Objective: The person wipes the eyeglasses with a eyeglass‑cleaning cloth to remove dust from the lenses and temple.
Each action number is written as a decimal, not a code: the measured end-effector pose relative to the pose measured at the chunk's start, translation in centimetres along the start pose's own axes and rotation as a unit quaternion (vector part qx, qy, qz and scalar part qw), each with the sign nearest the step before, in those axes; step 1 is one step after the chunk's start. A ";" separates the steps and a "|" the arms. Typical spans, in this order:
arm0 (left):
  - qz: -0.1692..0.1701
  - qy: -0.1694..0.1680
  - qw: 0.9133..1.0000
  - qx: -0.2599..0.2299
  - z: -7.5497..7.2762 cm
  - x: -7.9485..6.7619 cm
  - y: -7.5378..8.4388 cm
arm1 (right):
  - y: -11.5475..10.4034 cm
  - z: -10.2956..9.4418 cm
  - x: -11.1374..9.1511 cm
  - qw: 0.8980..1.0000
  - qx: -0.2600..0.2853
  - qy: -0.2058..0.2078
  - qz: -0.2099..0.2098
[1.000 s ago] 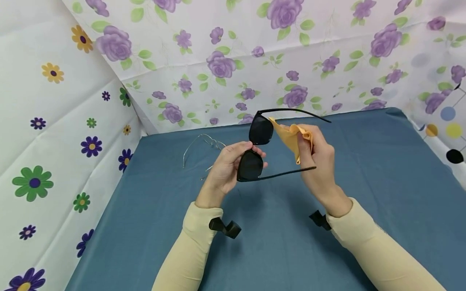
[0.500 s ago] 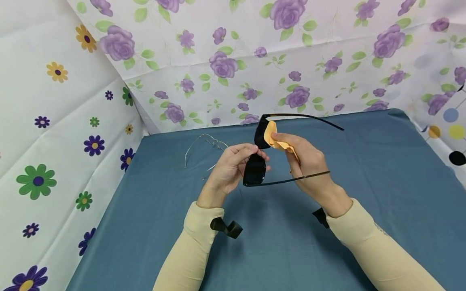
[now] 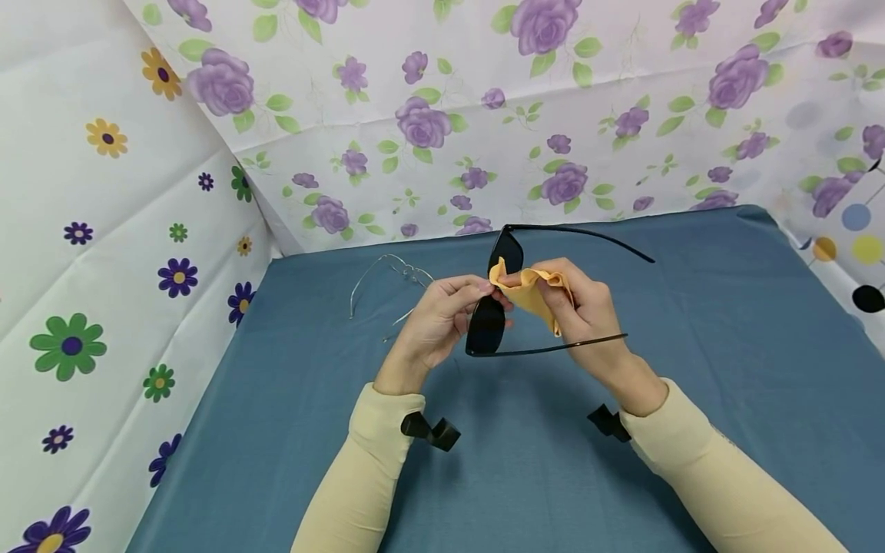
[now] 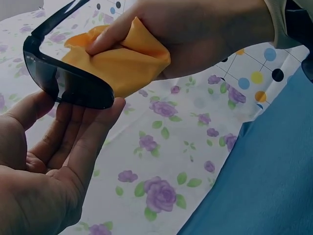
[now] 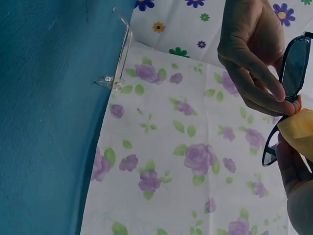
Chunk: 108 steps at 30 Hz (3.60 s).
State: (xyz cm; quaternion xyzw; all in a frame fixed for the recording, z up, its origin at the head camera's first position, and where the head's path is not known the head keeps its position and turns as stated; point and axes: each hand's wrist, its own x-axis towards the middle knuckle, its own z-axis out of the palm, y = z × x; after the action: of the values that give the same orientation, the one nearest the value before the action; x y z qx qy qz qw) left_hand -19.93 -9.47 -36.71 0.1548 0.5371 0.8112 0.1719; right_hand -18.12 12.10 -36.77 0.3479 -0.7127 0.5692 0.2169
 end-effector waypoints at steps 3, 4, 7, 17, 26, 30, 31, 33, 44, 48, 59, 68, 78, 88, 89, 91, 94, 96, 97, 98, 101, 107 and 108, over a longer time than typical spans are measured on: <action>-0.003 0.002 1.000 0.008 0.0 0.0 0.0 | 0.0 0.1 -0.1 1.000 -0.011 -0.010 -0.013; -0.002 0.001 1.000 0.009 0.0 0.0 0.0 | 0.0 0.1 -0.1 1.000 -0.015 -0.014 -0.018; 0.000 -0.003 1.000 0.012 0.0 -0.1 0.0 | 0.0 0.3 -0.2 0.998 -0.032 -0.019 -0.048; 0.006 -0.012 0.999 0.029 0.4 0.2 0.0 | 0.8 0.3 -0.1 0.970 -0.190 -0.019 -0.153; 0.003 0.000 0.999 0.040 0.6 0.0 0.0 | 1.2 -0.1 0.4 0.963 -0.244 0.002 -0.115; 0.008 0.007 0.999 0.041 0.4 0.0 0.1 | 1.2 -0.3 0.3 0.962 -0.259 -0.007 -0.081; 0.009 0.010 0.999 0.041 0.4 0.0 0.1 | 1.1 -0.3 0.3 0.962 -0.263 -0.012 -0.072; 0.011 0.019 0.999 0.039 0.2 -0.1 0.2 | 1.1 -0.3 0.3 0.962 -0.266 -0.022 -0.057; 0.012 0.033 0.999 0.035 -0.4 0.1 0.2 | 1.0 0.0 0.1 0.981 -0.190 -0.041 0.016; 0.013 0.033 0.999 0.039 -0.4 0.1 0.3 | 0.9 0.0 0.0 0.991 -0.117 -0.039 0.044; 0.004 0.030 0.999 0.041 -0.3 0.1 0.3 | 0.7 0.1 -0.2 0.997 -0.018 -0.038 0.071; 0.000 0.027 0.998 0.050 -0.2 0.3 0.1 | 1.6 0.9 0.0 0.993 -0.093 -0.041 -0.063; -0.009 0.036 0.998 0.049 -0.2 0.4 -0.1 | 2.5 0.3 0.3 0.972 -0.225 -0.035 -0.052; 0.008 0.056 0.998 0.011 -0.7 0.1 0.3 | 2.4 -1.7 1.1 0.987 -0.137 -0.047 0.075; 0.008 0.057 0.998 0.007 -0.8 0.1 0.3 | 2.6 -2.1 1.1 0.989 -0.107 -0.034 0.092; 0.008 0.057 0.998 0.004 -0.9 0.1 0.4 | 3.0 -2.8 1.3 0.991 -0.048 -0.008 0.126; 0.013 0.055 0.998 0.006 -1.0 0.1 0.4 | 3.3 -3.7 1.5 0.984 0.043 0.027 0.169; 0.021 0.054 0.998 0.012 -1.0 0.0 0.4 | 3.5 -4.2 1.6 0.977 0.091 0.037 0.189; 0.024 0.053 0.998 0.014 -1.1 0.1 0.4 | 3.6 -4.4 1.6 0.974 0.107 0.041 0.197; 0.028 0.052 0.998 0.016 -1.1 0.1 0.4 | 3.6 -4.5 1.6 0.971 0.118 0.044 0.204; 0.034 0.051 0.998 0.020 -1.2 0.0 0.4 | 3.7 -4.8 1.7 0.966 0.127 0.042 0.223; 0.033 0.058 0.997 0.030 -1.2 0.1 0.3 | 3.8 -5.0 1.6 0.959 0.122 0.028 0.253; 0.035 0.059 0.997 0.031 -1.2 0.1 0.3 | 3.8 -5.0 1.6 0.959 0.123 0.026 0.254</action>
State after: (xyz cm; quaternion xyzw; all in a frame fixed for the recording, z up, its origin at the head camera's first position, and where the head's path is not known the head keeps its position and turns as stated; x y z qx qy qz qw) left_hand -20.56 -10.47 -36.87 0.1303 0.5654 0.8075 0.1068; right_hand -22.47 16.96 -36.86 0.1645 -0.6963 0.6975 0.0400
